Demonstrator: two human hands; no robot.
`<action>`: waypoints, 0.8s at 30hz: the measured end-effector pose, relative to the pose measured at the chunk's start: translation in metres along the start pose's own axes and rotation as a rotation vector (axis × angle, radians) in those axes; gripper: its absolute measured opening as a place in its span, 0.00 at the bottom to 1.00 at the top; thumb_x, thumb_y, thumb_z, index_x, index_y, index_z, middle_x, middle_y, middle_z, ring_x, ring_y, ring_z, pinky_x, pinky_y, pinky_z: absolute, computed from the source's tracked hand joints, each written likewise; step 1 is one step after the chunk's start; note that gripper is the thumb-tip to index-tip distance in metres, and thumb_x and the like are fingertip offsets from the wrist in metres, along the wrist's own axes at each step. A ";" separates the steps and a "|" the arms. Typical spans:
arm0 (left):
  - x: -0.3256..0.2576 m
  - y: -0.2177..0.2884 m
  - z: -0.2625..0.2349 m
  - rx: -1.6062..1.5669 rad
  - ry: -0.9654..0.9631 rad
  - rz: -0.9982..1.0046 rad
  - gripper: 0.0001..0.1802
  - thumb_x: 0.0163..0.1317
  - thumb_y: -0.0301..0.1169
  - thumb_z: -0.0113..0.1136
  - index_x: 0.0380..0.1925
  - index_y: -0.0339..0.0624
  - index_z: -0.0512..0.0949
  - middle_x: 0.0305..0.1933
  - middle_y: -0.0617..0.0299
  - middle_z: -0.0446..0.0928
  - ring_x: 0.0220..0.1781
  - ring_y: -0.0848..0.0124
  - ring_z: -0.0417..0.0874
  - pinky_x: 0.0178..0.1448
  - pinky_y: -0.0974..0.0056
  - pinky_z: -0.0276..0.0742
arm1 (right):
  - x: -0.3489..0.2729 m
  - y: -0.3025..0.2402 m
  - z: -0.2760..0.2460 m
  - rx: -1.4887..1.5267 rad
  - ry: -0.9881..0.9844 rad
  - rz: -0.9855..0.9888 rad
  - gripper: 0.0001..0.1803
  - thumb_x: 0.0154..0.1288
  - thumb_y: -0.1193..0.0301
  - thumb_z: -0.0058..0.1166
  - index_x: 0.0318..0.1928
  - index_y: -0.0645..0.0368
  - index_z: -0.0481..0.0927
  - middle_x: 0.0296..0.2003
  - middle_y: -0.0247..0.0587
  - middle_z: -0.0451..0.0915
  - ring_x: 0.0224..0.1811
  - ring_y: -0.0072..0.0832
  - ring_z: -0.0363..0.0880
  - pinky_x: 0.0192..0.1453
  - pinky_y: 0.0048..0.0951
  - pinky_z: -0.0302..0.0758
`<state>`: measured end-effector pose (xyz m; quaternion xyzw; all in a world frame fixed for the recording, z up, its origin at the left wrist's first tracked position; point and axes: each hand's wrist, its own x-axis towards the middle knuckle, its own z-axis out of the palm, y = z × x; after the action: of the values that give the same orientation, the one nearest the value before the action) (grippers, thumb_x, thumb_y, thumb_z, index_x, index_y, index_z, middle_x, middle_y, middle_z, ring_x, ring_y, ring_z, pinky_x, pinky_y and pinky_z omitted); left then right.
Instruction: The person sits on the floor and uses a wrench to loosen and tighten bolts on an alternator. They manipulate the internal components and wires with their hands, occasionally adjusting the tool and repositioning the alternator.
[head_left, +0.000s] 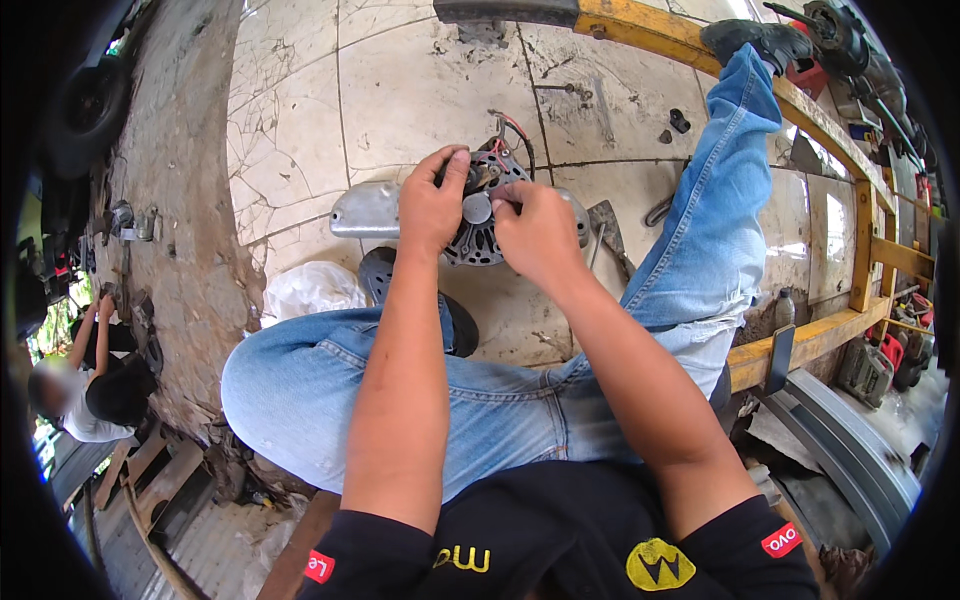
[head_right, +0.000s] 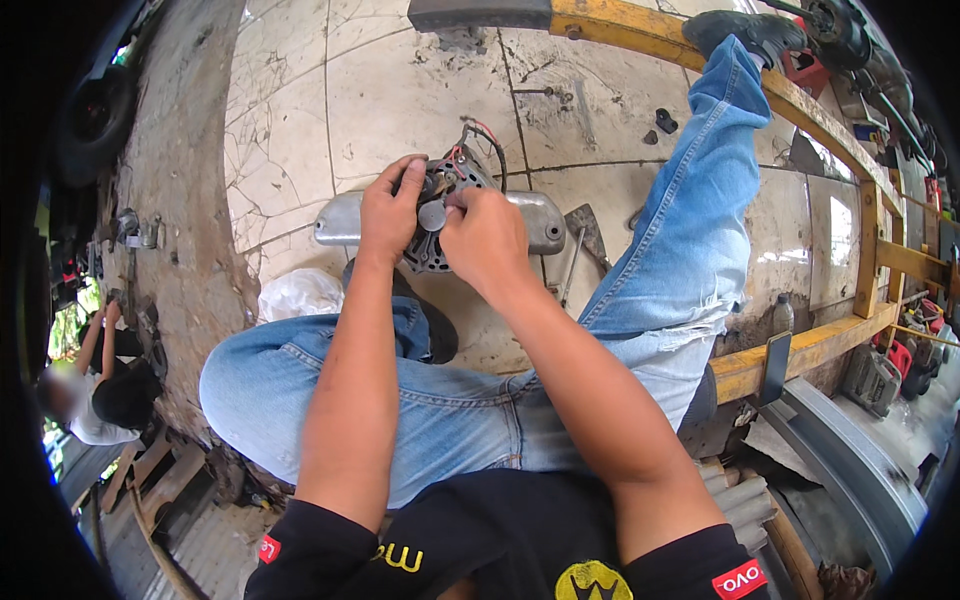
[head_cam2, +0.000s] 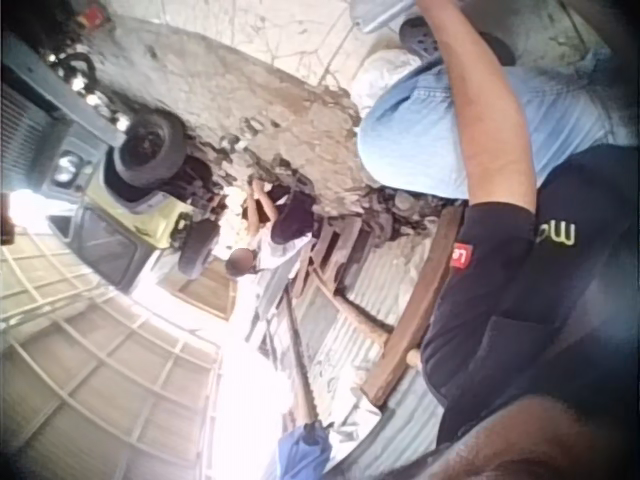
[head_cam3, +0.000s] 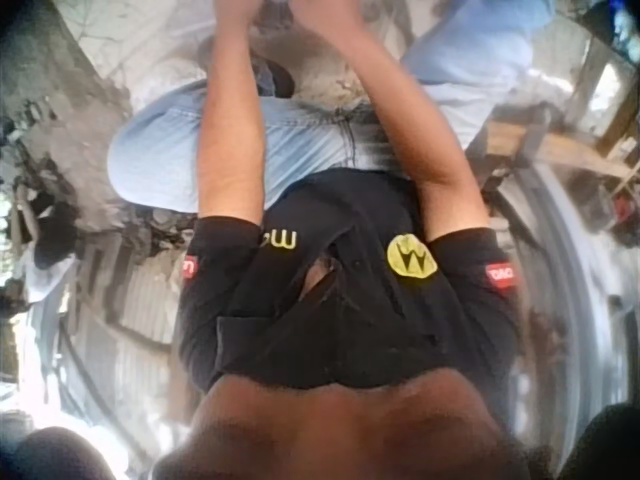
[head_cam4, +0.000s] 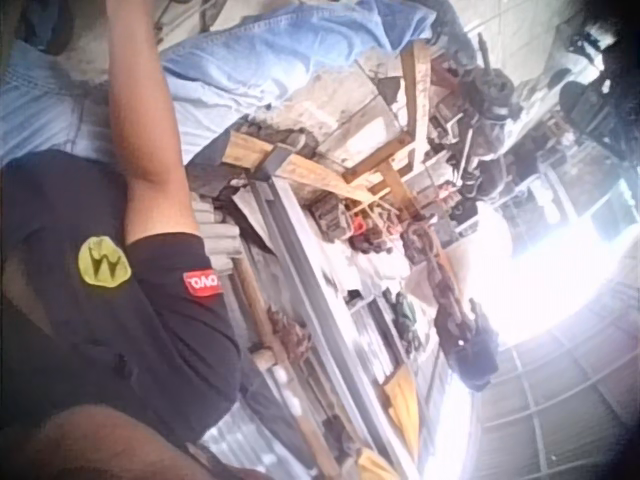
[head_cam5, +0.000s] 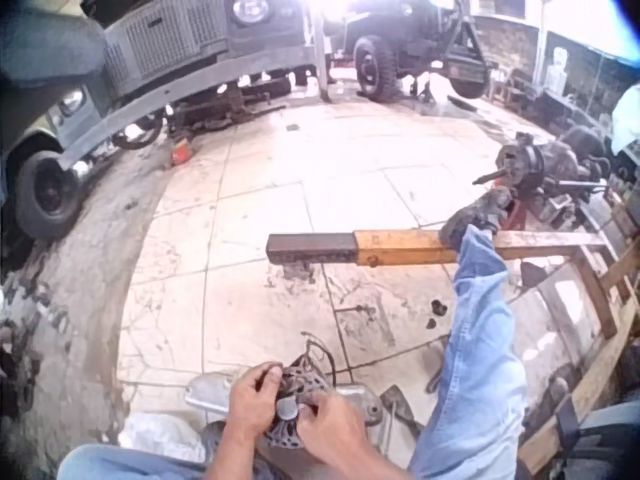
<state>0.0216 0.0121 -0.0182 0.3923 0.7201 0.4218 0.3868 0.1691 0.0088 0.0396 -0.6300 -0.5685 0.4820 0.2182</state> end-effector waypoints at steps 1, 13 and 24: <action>0.000 0.000 0.000 -0.004 0.010 0.004 0.21 0.68 0.46 0.63 0.47 0.40 0.85 0.44 0.55 0.86 0.47 0.68 0.85 0.54 0.65 0.77 | -0.001 0.002 0.002 0.028 0.007 -0.005 0.12 0.62 0.73 0.54 0.39 0.67 0.87 0.33 0.60 0.85 0.39 0.53 0.85 0.48 0.45 0.79; -0.001 0.000 0.000 0.008 0.002 0.016 0.21 0.69 0.45 0.62 0.48 0.37 0.84 0.44 0.54 0.86 0.47 0.68 0.84 0.55 0.65 0.77 | -0.010 0.006 0.003 0.134 -0.002 0.022 0.13 0.66 0.72 0.52 0.42 0.69 0.85 0.19 0.51 0.81 0.14 0.33 0.80 0.26 0.35 0.76; 0.000 -0.002 -0.002 -0.028 -0.002 -0.001 0.20 0.71 0.43 0.61 0.49 0.37 0.84 0.44 0.58 0.85 0.46 0.72 0.81 0.54 0.67 0.76 | -0.021 0.010 -0.017 0.263 -0.084 0.134 0.12 0.66 0.73 0.52 0.42 0.67 0.86 0.23 0.48 0.83 0.19 0.34 0.81 0.30 0.36 0.76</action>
<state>0.0191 0.0110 -0.0196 0.3872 0.7139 0.4312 0.3932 0.1907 -0.0083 0.0461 -0.6117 -0.4660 0.5916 0.2421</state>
